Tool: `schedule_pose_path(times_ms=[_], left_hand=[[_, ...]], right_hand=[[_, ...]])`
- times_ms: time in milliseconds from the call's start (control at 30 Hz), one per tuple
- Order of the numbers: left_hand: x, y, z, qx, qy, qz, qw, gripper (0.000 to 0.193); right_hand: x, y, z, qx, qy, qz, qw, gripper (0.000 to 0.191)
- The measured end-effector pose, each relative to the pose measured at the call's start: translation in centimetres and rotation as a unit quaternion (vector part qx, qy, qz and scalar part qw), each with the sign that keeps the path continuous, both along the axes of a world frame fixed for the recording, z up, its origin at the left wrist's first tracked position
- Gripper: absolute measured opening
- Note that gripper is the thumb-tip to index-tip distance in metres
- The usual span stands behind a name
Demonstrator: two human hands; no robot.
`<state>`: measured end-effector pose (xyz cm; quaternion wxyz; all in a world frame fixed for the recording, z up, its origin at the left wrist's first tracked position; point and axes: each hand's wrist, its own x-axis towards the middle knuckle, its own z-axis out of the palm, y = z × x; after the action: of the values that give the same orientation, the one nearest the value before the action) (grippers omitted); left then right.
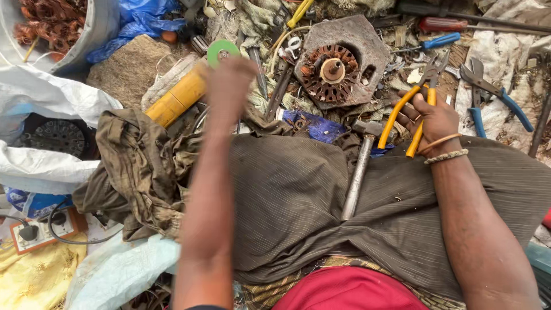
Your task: The person uses pliers and a hammer to remove copper windings from a motor stator. They repeatedly pry and pull the windings out of the slots, placing the removed pieces into a nearby bucket.
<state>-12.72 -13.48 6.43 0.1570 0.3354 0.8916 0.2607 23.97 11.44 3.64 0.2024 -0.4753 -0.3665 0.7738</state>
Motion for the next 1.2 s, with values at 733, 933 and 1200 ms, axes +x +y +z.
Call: schedule_pose_path(times_ms=[733,933,1200], left_hand=[[13.2,4.5,-10.9,-0.023,0.063,-0.325,0.943,0.007],[16.0,6.0,-9.1,-0.19,0.004,-0.259,0.947,0.057],[16.1,5.4,-12.3,-0.079,0.025,-0.177,0.981,0.028]], right_hand=[[-2.1,-1.3,2.8,0.045,-0.054,0.058,0.996,0.024],[-2.1,-1.4,2.4,0.045,-0.05,0.062,0.996,0.023],[-1.9,-1.1,2.1,0.041,-0.042,0.068,0.996,0.024]])
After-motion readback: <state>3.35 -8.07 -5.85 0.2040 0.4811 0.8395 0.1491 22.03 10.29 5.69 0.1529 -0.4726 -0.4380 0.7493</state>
